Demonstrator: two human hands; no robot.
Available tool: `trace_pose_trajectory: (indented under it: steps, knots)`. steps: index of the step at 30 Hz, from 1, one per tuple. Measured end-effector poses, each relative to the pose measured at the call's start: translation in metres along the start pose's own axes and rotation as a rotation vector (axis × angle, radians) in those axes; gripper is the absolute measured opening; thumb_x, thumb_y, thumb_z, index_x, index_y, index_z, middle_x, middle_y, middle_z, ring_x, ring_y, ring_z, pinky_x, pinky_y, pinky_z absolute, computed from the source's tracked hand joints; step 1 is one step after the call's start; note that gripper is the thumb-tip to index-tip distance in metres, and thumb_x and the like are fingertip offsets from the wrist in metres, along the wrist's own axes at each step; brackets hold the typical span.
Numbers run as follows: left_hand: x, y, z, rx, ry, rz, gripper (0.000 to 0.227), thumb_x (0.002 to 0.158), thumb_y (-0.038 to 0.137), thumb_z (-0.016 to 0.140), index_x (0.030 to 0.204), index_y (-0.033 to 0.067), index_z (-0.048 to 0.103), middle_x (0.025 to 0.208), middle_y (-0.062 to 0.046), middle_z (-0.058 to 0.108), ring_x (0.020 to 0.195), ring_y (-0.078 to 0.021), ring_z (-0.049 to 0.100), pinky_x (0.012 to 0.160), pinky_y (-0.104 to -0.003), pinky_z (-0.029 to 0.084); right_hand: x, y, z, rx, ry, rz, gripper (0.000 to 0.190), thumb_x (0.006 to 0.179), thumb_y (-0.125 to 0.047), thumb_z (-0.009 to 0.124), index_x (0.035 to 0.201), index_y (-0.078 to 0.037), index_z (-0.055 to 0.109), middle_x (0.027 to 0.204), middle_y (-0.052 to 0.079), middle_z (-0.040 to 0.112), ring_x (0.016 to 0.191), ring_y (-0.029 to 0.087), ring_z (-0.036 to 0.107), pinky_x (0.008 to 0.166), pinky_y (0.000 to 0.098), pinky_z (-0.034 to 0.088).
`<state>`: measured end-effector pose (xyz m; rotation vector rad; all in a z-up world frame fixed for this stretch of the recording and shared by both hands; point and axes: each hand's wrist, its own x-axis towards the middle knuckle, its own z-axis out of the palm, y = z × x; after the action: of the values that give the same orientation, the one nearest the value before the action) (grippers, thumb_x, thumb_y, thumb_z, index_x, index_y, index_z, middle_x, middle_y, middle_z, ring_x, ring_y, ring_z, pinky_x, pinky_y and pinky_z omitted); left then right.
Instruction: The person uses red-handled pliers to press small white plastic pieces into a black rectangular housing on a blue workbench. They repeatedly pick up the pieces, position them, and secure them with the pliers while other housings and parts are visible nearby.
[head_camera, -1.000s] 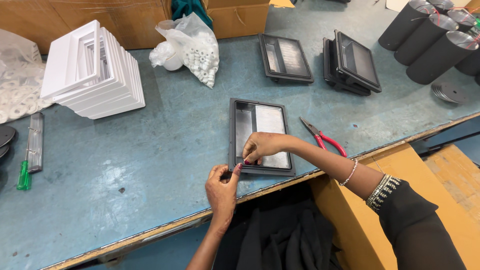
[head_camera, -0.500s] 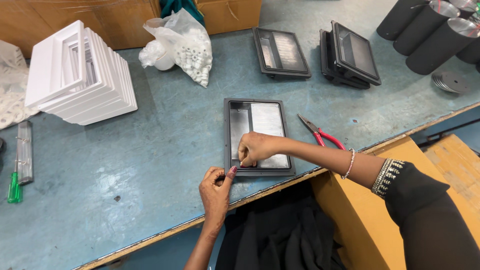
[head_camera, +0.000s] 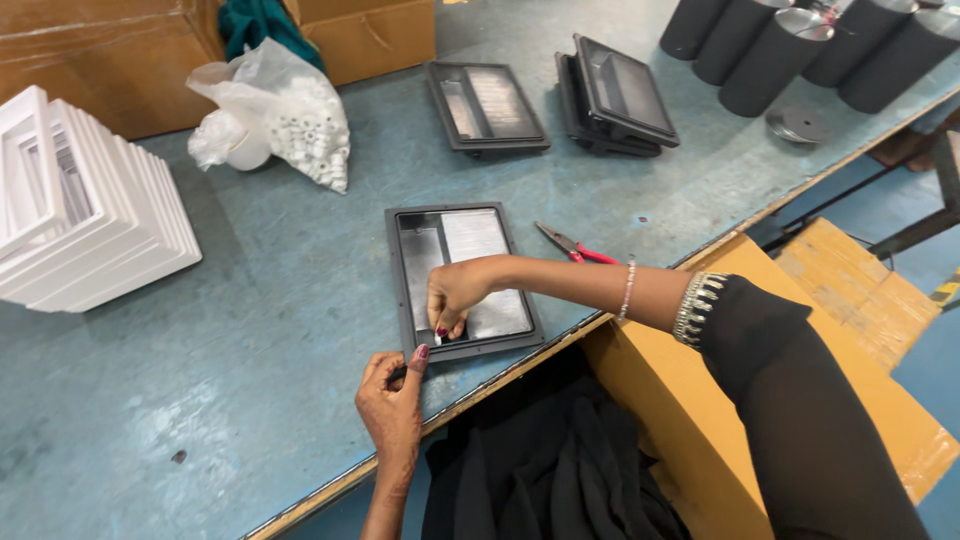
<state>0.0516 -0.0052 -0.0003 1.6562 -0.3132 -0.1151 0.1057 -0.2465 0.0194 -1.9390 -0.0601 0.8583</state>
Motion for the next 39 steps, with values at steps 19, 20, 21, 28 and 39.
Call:
trace_pose_trajectory:
  steps: [19, 20, 21, 28, 39]
  knots:
    - [-0.001, -0.001, 0.002, 0.089, 0.021, -0.031, 0.034, 0.085, 0.029, 0.081, 0.083, -0.0034, 0.073, 0.081, -0.001, 0.061, 0.061, -0.0077, 0.049, 0.055, -0.025, 0.038, -0.015, -0.012, 0.010, -0.090, 0.078, -0.039, 0.012, 0.082, -0.005, 0.078, 0.090, 0.003, 0.076, 0.085, 0.010, 0.078, 0.072, 0.014, 0.075, 0.065, 0.0265, 0.062]
    - [0.000, -0.001, 0.002, 0.086, 0.027, -0.012, 0.035, 0.085, 0.029, 0.081, 0.083, -0.0038, 0.072, 0.081, -0.001, 0.061, 0.062, -0.0073, 0.049, 0.055, -0.025, 0.039, -0.014, -0.010, 0.005, 0.013, 0.015, -0.042, 0.013, 0.084, -0.006, 0.076, 0.094, 0.001, 0.077, 0.088, 0.009, 0.078, 0.074, 0.013, 0.075, 0.068, 0.0251, 0.063]
    - [0.000, -0.001, 0.003, 0.083, 0.033, 0.006, 0.035, 0.086, 0.029, 0.081, 0.083, -0.0042, 0.072, 0.081, -0.001, 0.061, 0.062, -0.0070, 0.050, 0.056, -0.024, 0.039, -0.012, -0.006, 0.005, -0.019, 0.026, -0.042, 0.014, 0.085, -0.005, 0.076, 0.096, 0.002, 0.077, 0.088, 0.010, 0.078, 0.074, 0.013, 0.075, 0.068, 0.0252, 0.063]
    - [-0.001, -0.001, 0.003, 0.095, 0.033, 0.024, 0.035, 0.086, 0.030, 0.082, 0.084, -0.0039, 0.072, 0.081, -0.001, 0.061, 0.062, -0.0071, 0.050, 0.056, -0.024, 0.039, 0.002, 0.003, 0.000, -0.025, 0.016, -0.006, 0.017, 0.081, -0.003, 0.077, 0.097, 0.004, 0.077, 0.087, 0.010, 0.078, 0.074, 0.014, 0.075, 0.067, 0.0260, 0.063]
    - [-0.002, 0.002, 0.002, 0.116, 0.025, -0.006, 0.034, 0.085, 0.031, 0.082, 0.087, -0.0024, 0.075, 0.083, -0.001, 0.062, 0.061, -0.0086, 0.048, 0.055, -0.026, 0.038, -0.009, -0.004, 0.012, -0.144, 0.117, 0.004, 0.018, 0.080, -0.009, 0.080, 0.089, 0.005, 0.073, 0.083, 0.010, 0.075, 0.071, 0.015, 0.074, 0.064, 0.0261, 0.062]
